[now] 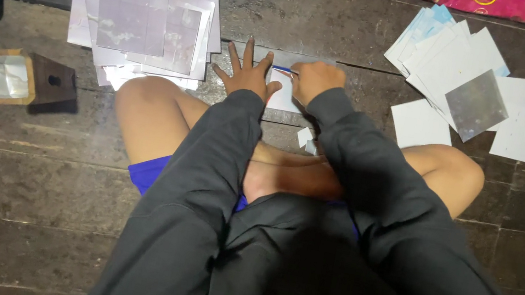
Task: Cutting small pieces of paper using a ruler and a utility knife
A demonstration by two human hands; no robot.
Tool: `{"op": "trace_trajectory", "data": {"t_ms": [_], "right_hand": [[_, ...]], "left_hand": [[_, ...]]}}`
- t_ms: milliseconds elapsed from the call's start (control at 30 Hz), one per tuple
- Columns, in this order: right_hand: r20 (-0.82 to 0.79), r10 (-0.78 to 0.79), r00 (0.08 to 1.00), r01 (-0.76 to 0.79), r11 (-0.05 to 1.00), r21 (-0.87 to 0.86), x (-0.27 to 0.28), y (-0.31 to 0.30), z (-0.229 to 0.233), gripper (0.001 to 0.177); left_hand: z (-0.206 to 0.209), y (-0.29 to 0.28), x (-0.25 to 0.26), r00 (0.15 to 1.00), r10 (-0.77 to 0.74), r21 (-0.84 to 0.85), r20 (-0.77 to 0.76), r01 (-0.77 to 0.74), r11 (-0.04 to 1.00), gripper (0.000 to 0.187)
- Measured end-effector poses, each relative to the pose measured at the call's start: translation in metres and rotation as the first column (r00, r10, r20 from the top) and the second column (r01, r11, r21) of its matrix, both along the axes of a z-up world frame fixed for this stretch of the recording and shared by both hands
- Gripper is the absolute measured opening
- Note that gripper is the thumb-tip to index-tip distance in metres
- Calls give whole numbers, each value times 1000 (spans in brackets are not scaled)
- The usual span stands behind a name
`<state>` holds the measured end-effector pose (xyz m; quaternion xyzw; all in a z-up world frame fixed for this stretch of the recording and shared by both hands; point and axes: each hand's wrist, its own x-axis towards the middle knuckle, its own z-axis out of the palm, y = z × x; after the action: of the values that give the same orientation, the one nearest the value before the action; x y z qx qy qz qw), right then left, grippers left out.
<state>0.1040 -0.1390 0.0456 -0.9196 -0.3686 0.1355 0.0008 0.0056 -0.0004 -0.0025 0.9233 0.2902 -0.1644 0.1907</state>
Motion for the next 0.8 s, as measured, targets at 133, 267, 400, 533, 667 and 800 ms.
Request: {"op": "trace_trajectory", "data": {"t_ms": [133, 267, 400, 533, 667, 800], "right_hand": [[40, 40, 998, -39, 998, -39, 2, 6, -2, 25], [50, 88, 995, -82, 989, -122, 3, -7, 26, 23], [96, 133, 986, -98, 947, -306, 22, -46, 33, 22], [139, 146, 979, -80, 914, -398, 51, -82, 24, 24], [43, 18, 999, -10, 984, -177, 39, -65, 53, 43], [-175, -119, 977, 122, 993, 3, 30, -11, 15, 74]], "left_hand": [[0, 2, 0, 1000, 8, 10, -6, -8, 1000, 68], [-2, 2, 0, 1000, 16, -22, 11, -16, 1000, 69], [5, -1, -3, 1000, 20, -43, 14, -19, 999, 71], [6, -5, -2, 999, 18, -18, 34, -17, 1000, 70], [-25, -19, 2, 993, 102, 30, 50, -104, 994, 76], [-94, -67, 10, 887, 341, 71, 311, -379, 923, 79]]}}
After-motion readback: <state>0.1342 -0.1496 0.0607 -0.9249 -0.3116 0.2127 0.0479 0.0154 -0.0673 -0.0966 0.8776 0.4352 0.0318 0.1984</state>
